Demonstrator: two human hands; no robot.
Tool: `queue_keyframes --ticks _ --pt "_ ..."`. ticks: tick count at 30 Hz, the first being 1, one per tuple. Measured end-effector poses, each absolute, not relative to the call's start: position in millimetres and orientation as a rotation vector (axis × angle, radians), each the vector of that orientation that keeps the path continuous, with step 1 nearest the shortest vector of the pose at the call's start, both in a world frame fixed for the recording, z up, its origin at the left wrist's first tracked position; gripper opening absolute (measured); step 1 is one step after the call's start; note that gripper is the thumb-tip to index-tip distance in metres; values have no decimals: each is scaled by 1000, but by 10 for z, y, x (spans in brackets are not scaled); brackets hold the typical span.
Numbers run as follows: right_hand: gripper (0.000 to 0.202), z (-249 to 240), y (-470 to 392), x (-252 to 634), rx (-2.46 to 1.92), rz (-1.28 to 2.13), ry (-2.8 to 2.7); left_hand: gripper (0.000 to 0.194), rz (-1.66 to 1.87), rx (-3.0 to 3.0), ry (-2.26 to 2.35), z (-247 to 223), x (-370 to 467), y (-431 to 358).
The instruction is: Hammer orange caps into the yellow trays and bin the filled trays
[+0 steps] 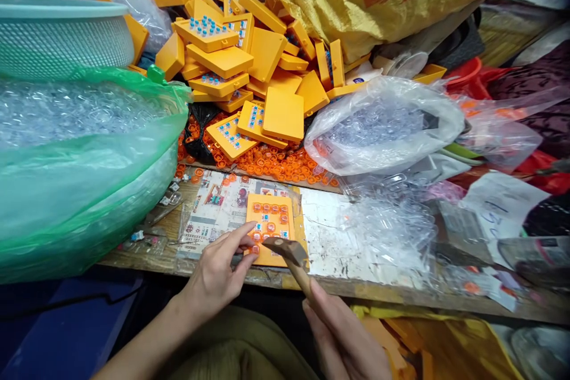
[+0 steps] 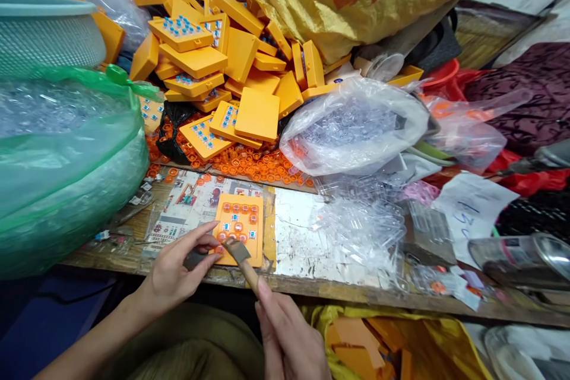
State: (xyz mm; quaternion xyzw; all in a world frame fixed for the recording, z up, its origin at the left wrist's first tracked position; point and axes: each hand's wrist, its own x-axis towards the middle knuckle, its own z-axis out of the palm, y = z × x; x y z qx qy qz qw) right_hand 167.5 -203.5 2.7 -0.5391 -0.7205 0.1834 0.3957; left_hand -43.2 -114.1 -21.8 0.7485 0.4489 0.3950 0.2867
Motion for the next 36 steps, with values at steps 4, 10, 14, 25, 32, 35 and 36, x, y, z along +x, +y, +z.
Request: queue_keyframes --ticks 4,10,14,25,32,35,36 --pt "53 -40 -2046 1645 -1379 492 -1864 53 1046 1946 1196 -192 -425 -1133" --pt "55 10 -1998 1663 -1373 604 -1901 53 1015 1823 1220 -212 -397 -1140" --pt "59 97 -1986 1678 -1384 564 -1788 49 1025 1747 1241 -222 -376 -1134" --pt "43 -69 -2043 1644 -1450 645 -1836 46 1015 1543 1245 -206 -377 -1099" --pt "34 64 -1704 2048 -1895 230 -1452 85 896 1542 1326 -165 -394 -1013" --pt "33 104 -1347 2314 -2066 205 -1528 88 804 1534 1310 -168 -343 -1003" --pt "32 96 -1235 2372 -2062 204 -1576 88 788 1529 1304 -167 -318 -1008"
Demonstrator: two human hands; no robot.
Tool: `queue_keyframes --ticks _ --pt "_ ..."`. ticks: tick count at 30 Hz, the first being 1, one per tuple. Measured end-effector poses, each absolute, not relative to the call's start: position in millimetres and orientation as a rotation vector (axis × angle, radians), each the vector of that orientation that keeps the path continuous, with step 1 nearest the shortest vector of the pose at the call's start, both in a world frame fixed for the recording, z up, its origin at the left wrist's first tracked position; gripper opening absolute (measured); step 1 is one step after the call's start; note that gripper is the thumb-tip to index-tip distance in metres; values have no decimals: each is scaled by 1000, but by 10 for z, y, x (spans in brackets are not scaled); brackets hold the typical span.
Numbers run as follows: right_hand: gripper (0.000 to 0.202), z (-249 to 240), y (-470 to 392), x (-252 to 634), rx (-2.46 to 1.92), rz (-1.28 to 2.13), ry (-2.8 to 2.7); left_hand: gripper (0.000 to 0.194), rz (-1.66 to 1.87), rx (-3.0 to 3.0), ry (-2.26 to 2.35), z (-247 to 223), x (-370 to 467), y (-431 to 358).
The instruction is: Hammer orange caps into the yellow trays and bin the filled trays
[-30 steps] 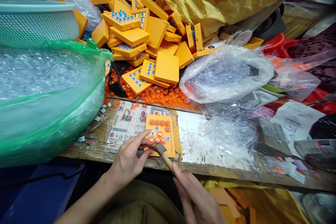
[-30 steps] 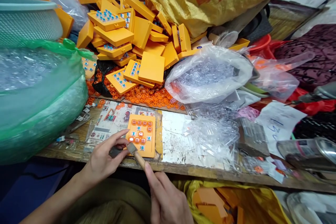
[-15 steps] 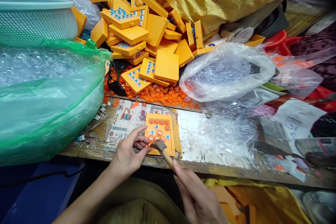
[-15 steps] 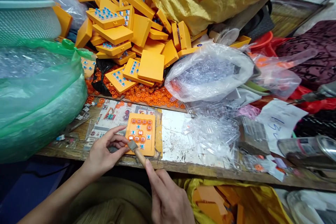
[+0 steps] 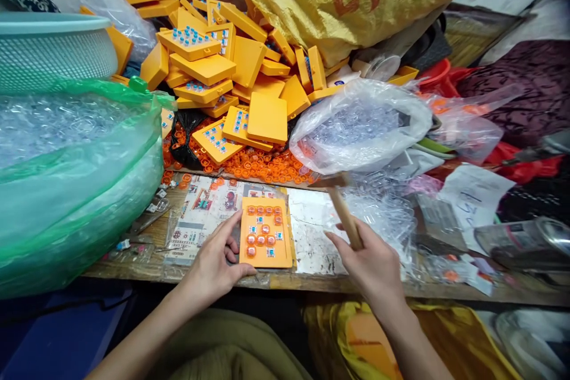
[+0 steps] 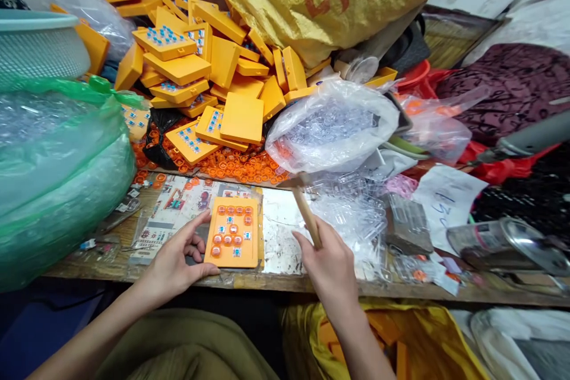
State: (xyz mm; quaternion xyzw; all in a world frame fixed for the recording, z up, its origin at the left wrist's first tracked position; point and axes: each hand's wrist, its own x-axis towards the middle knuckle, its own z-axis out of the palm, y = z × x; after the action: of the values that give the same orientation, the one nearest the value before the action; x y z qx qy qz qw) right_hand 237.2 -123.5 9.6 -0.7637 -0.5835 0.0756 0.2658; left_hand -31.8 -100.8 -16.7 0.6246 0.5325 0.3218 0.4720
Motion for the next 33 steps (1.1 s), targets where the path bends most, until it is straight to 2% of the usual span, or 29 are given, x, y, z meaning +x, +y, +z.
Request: queue_keyframes --ticks 11,13,16,17,20,23,25,28,33 --pt "37 -31 -954 2342 -2103 324 -1569 89 830 1603 1290 -195 -252 -1037" --pt "31 52 -966 2330 -2041 412 -1551 77 938 1728 1299 -148 -236 -1015" --pt "26 216 -985 2242 -1901 623 -1569 44 1189 2045 1212 -10 -155 -950" --pt "25 273 -990 2196 -1824 744 -1575 39 1242 2149 1138 43 -119 -920" --pt "22 412 -999 2045 -1550 1144 -1539 40 1216 2363 862 174 -33 -828" --pt "22 477 -1002 1928 -1440 1335 -1467 35 1123 2398 683 222 -28 -762" --pt "24 481 -1012 1879 -1455 1332 -1415 27 1141 2339 693 207 -58 -735" --pt "26 445 -1072 1845 -1521 1150 -1325 17 1206 2212 868 127 -100 -686" --pt "40 292 -1299 1926 -1646 901 -1180 12 1169 2166 1059 -35 -87 -549"
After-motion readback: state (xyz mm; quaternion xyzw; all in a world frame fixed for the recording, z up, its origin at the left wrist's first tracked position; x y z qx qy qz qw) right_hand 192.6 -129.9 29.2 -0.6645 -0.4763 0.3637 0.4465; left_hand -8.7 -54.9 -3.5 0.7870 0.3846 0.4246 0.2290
